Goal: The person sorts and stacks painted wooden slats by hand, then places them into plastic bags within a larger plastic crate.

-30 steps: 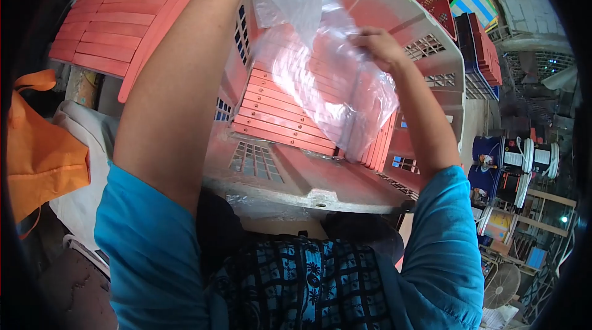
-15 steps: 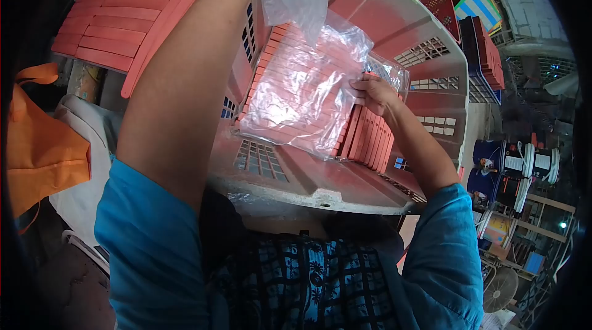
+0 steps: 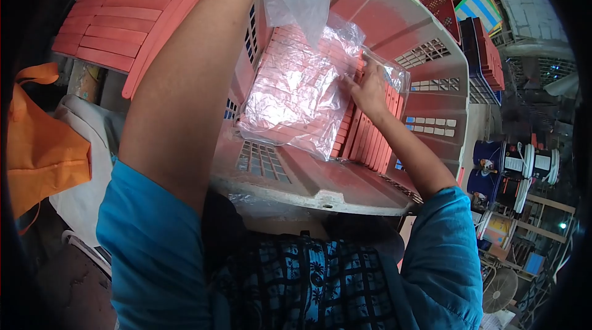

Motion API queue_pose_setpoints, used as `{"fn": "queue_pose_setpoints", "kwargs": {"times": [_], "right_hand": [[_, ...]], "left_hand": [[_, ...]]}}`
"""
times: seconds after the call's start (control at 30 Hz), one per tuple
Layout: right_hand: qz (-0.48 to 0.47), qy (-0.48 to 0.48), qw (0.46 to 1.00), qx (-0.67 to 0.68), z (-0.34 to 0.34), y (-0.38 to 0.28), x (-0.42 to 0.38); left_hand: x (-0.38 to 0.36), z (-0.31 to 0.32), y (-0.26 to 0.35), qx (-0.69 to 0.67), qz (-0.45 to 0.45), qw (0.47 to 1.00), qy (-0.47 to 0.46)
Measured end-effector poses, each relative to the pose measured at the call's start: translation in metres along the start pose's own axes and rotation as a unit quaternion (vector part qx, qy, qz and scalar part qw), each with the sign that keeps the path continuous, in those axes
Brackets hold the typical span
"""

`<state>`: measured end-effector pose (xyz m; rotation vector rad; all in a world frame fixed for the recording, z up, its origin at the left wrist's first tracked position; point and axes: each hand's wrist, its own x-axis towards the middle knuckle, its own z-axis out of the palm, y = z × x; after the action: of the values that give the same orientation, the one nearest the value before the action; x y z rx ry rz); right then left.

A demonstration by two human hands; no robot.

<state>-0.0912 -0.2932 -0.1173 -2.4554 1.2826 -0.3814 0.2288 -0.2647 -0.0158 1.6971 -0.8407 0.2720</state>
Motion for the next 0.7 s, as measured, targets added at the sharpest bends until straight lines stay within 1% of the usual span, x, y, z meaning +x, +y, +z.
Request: {"fn": "queue_pose_setpoints", "kwargs": {"times": [0.03,0.13,0.17,0.2,0.27,0.37,0.47,0.5,0.57,0.6,0.7], "right_hand": [[0.054,-0.143,0.984,0.086,-0.007,-0.006,0.000],[0.008,-0.162,0.987,-0.010,-0.001,-0.020,-0.011],[-0.022,-0.090,0.995,0.026,-0.006,-0.030,-0.012],[-0.037,-0.046,0.994,0.097,-0.015,-0.040,-0.010],[-0.066,0.046,0.968,0.237,-0.045,-0.062,-0.003],[-0.206,0.115,0.949,0.207,-0.088,-0.081,-0.005],[-0.222,0.122,0.947,0.196,-0.115,-0.092,-0.019],[-0.218,0.111,0.936,0.253,-0.121,-0.090,-0.022],[-0.136,0.071,0.907,0.392,-0.140,-0.096,-0.037],[-0.094,0.048,0.882,0.460,-0.149,-0.099,-0.044],[-0.134,0.027,0.957,0.257,-0.173,-0.096,-0.059]], "left_hand": [[0.000,0.000,0.001,-0.002,-0.001,1.000,0.002],[-0.005,-0.001,0.010,-0.004,0.008,1.000,0.013],[-0.009,-0.004,0.021,-0.001,0.014,1.000,0.019],[-0.013,-0.008,0.034,0.012,0.037,0.999,0.020],[-0.023,-0.017,0.071,0.058,0.089,0.994,0.007],[-0.039,-0.025,0.116,0.045,0.109,0.983,-0.142],[-0.071,-0.017,0.143,0.152,0.157,0.957,-0.192],[-0.078,-0.022,0.155,0.138,0.170,0.950,-0.223],[-0.091,-0.033,0.173,0.114,0.194,0.931,-0.287],[-0.095,-0.035,0.176,0.102,0.194,0.928,-0.300],[-0.107,-0.037,0.182,0.073,0.195,0.915,-0.345]]}}
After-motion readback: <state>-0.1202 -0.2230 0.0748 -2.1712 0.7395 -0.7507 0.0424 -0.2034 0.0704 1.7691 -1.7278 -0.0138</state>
